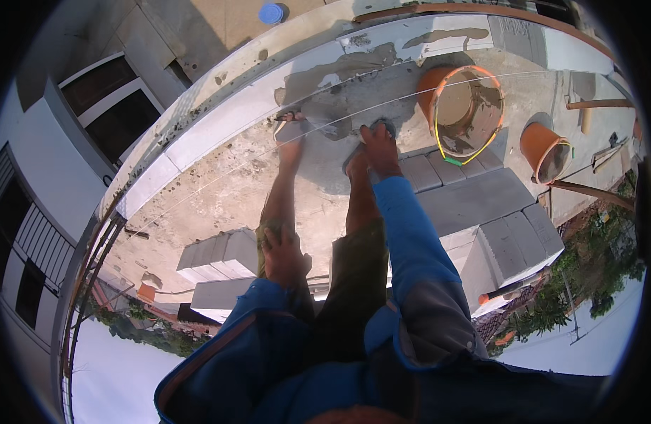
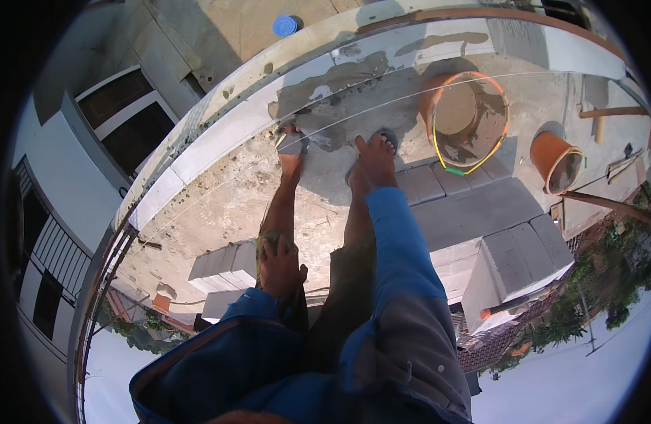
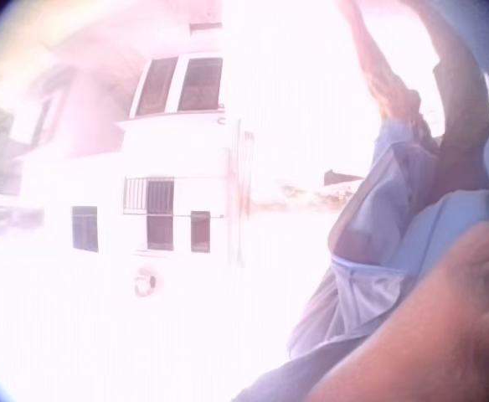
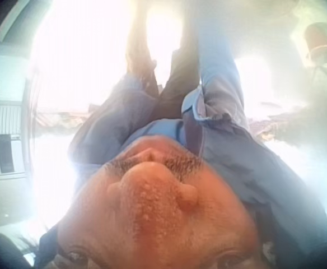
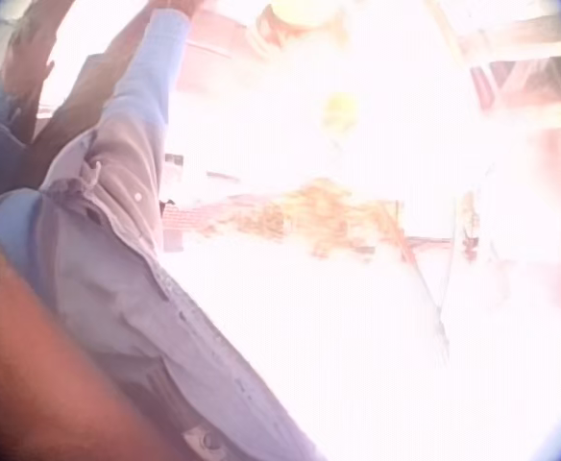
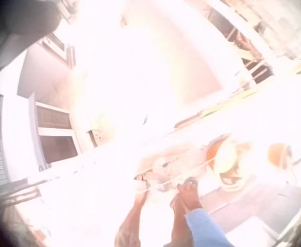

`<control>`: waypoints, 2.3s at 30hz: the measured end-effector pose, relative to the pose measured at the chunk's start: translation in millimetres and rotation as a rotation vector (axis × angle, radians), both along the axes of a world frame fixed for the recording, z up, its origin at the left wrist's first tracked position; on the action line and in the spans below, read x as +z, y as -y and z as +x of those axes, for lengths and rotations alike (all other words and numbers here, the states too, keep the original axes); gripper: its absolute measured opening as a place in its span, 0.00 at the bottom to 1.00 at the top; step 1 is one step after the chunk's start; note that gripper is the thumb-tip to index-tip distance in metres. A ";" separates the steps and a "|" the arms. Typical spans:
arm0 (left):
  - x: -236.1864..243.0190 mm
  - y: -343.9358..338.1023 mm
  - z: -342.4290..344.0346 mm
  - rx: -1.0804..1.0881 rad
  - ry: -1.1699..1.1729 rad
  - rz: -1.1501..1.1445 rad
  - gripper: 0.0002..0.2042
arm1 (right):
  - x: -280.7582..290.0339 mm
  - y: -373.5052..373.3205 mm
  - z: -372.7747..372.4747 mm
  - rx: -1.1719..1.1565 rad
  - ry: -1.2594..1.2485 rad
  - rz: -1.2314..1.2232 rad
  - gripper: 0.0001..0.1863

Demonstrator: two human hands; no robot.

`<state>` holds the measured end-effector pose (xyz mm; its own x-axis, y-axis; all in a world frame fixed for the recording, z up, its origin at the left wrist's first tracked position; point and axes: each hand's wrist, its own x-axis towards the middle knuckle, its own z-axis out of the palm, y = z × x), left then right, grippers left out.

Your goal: The person installs white rectangular tiles on a rooftop ledge. They scoop mortar from a bucket with a trowel, spread it on the ledge, place a tile, and tap it into position with a hammer. The person repeats this process for several tiles along the ledge.

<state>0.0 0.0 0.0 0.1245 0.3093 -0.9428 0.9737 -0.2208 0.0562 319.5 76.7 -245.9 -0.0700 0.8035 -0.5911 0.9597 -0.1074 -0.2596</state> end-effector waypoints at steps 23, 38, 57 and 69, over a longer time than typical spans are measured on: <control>9.8 -38.5 72.8 -0.213 -0.157 -0.079 0.34 | 51.2 -46.9 237.5 -0.743 -0.022 -0.345 0.29; 10.9 -58.4 85.4 -0.222 -0.188 -0.156 0.34 | 115.7 19.8 189.2 -1.069 -0.516 0.130 0.22; 11.4 -45.9 13.2 0.040 0.079 0.041 0.32 | 86.9 -103.6 -127.3 -1.568 -1.381 -0.294 0.14; 21.6 -50.5 -3.9 0.067 0.092 0.062 0.30 | 99.8 -77.1 -186.9 -1.532 -1.401 -0.491 0.19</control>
